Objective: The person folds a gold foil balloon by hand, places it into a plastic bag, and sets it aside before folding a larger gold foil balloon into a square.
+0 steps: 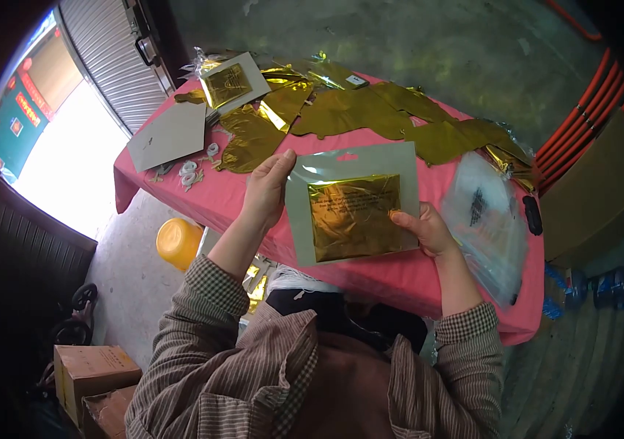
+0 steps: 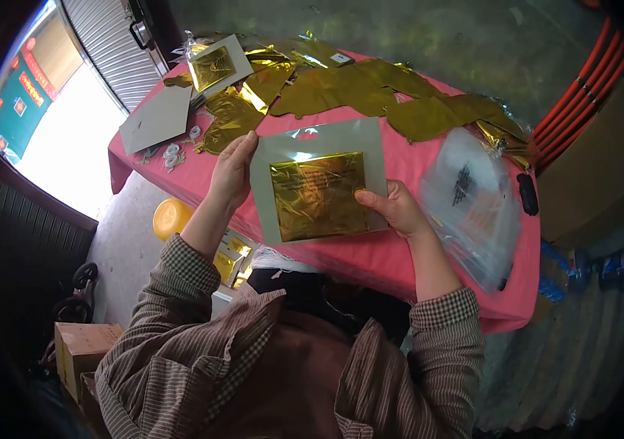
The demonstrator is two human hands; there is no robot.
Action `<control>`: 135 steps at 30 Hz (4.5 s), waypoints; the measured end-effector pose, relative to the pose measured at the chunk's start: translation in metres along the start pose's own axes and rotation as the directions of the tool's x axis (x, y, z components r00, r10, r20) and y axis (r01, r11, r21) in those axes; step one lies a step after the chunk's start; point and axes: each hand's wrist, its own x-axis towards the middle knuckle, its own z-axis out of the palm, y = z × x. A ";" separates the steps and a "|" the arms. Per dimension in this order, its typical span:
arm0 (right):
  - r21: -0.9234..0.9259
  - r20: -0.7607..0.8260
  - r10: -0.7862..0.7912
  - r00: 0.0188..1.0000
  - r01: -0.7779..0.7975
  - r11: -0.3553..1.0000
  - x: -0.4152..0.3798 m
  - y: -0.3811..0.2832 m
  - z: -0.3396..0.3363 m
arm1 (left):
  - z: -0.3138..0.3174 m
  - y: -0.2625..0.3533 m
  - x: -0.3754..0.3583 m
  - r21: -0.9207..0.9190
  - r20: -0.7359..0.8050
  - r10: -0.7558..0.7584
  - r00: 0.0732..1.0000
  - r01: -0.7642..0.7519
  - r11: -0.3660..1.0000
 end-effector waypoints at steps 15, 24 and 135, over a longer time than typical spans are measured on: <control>0.145 0.000 -0.123 0.992 0.122 0.982 -0.002 0.010 -0.001 | 0.019 -0.027 -0.054 0.264 -0.017 0.003 1.000 0.002 0.965; 0.001 -0.139 0.011 0.990 -0.011 1.000 0.004 -0.007 0.008 | -0.133 0.051 -0.091 -0.358 -0.131 -0.019 0.991 -0.029 0.933; -0.148 -0.179 0.081 0.980 -0.108 0.983 0.268 0.016 0.137 | -0.074 0.087 0.090 0.950 0.297 0.240 0.924 -0.312 0.029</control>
